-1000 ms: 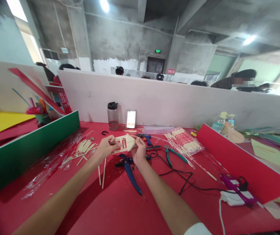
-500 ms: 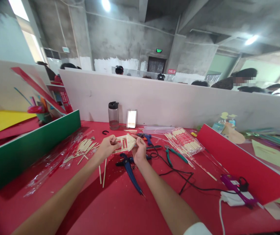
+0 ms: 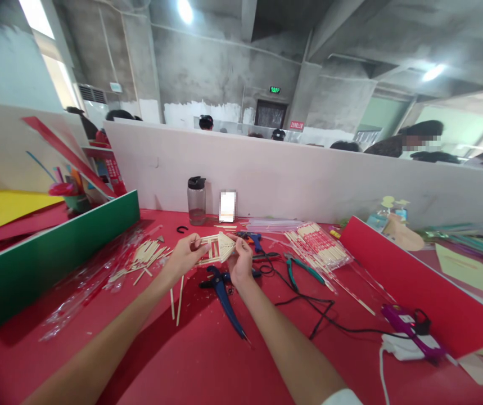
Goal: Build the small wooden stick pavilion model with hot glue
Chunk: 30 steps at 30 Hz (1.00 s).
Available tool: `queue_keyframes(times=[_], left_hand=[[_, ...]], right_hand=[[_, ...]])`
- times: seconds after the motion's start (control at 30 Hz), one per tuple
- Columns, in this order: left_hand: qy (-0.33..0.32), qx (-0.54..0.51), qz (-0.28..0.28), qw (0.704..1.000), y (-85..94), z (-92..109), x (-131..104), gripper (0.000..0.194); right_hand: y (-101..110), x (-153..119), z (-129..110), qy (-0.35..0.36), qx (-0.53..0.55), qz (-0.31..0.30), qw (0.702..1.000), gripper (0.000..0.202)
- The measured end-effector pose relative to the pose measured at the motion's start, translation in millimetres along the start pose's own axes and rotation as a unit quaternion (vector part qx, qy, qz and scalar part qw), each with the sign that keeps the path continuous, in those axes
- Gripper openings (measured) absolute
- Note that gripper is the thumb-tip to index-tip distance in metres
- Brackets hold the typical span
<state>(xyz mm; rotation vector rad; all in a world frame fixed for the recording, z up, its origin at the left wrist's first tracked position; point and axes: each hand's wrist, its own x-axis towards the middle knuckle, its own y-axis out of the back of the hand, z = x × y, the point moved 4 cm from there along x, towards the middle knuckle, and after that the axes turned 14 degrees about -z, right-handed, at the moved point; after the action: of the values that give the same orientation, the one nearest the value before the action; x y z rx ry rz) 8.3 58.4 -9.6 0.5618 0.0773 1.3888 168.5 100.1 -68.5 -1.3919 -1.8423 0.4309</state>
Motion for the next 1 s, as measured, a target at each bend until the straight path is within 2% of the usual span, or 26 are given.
queue_keyframes(times=[0.17, 0.4, 0.8, 1.0], left_hand=[[0.016, -0.03, -0.009, 0.999, -0.6, 4, -1, 0.037], [0.026, -0.081, -0.024, 0.996, -3.2, -1, 1, 0.039], [0.035, -0.082, -0.02, 0.996, -2.9, -6, 1, 0.038], [0.016, -0.075, -0.007, 0.997, -1.7, -3, 1, 0.035]], right_hand=[[0, 0, -1, 0.016, 0.003, 0.007, 1.0, 0.025], [-1, -1, -2, 0.034, 0.006, 0.003, 0.999, 0.022], [0, -1, 0, 0.014, -0.004, 0.012, 1.0, 0.025], [-2, -1, -2, 0.018, -0.004, 0.009, 1.0, 0.024]])
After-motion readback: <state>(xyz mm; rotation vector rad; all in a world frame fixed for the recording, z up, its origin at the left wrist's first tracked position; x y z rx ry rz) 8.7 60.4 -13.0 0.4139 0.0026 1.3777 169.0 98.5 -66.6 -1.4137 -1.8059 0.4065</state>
